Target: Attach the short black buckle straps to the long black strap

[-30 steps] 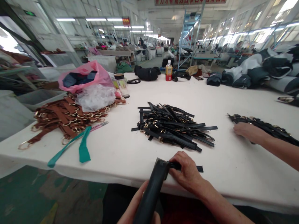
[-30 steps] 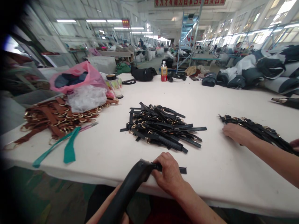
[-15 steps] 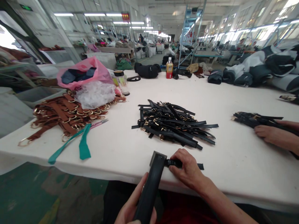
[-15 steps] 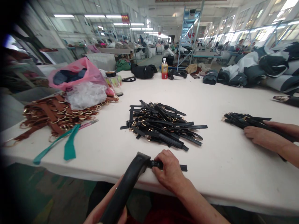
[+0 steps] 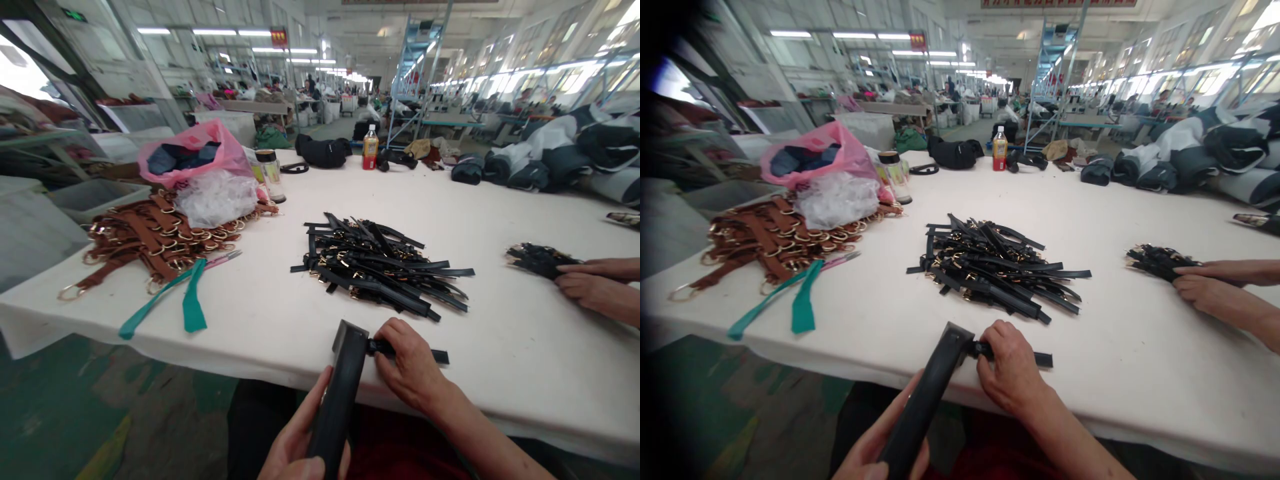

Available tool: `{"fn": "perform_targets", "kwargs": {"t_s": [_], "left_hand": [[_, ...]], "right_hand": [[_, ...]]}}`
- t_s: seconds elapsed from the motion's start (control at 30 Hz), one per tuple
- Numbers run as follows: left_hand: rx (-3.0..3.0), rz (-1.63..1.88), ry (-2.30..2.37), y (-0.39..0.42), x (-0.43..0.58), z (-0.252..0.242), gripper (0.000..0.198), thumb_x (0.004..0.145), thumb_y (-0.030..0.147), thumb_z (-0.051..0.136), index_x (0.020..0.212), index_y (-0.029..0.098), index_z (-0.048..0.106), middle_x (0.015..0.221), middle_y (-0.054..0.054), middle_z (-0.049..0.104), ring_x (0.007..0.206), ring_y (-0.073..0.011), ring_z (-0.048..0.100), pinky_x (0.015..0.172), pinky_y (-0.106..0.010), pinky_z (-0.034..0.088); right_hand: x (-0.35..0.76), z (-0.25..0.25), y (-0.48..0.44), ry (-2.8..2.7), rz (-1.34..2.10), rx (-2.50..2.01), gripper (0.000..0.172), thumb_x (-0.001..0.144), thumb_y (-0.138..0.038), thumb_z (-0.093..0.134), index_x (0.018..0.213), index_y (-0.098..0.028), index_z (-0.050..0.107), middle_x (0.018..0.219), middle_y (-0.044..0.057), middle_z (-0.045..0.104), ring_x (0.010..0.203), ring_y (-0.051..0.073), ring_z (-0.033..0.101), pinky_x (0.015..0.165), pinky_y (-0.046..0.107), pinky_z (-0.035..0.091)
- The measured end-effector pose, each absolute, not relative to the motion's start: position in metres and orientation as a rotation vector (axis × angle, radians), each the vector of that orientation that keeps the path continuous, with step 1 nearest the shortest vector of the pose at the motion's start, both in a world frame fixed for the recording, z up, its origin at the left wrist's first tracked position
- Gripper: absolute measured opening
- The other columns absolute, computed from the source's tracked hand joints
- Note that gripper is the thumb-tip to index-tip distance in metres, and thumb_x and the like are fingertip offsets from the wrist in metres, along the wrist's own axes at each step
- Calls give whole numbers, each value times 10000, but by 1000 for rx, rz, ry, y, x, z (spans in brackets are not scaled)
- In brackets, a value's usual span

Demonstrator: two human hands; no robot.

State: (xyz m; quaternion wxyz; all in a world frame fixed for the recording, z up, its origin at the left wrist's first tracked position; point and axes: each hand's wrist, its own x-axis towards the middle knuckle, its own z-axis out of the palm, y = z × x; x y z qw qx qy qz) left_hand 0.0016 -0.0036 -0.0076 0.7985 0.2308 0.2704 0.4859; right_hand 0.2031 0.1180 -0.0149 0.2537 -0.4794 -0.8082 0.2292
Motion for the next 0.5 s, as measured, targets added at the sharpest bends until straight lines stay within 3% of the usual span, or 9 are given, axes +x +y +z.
{"fn": "perform_targets", "kwargs": {"t_s": [0.2,0.5], "left_hand": [[483,1055,549,-5,3,-12,788,685,420,734,1373,371,353,632,-34,583,455,-70,372,415,-158,261],[454,1060,522,-5,2,-11,681,707,376,715,1319,438,423,693,-52,650,427,-58,424,400,-159,252]], "right_hand": [[210,-12,121,-2361,508,-1263,155,673,-105,526,801,-194,534,825,37,516,790,197,474,710,321,385],[241,-18,117,-2290,544,-1244,151,690,-99,551,807,-195,559,836,39,527,808,196,504,717,322,420]]}}
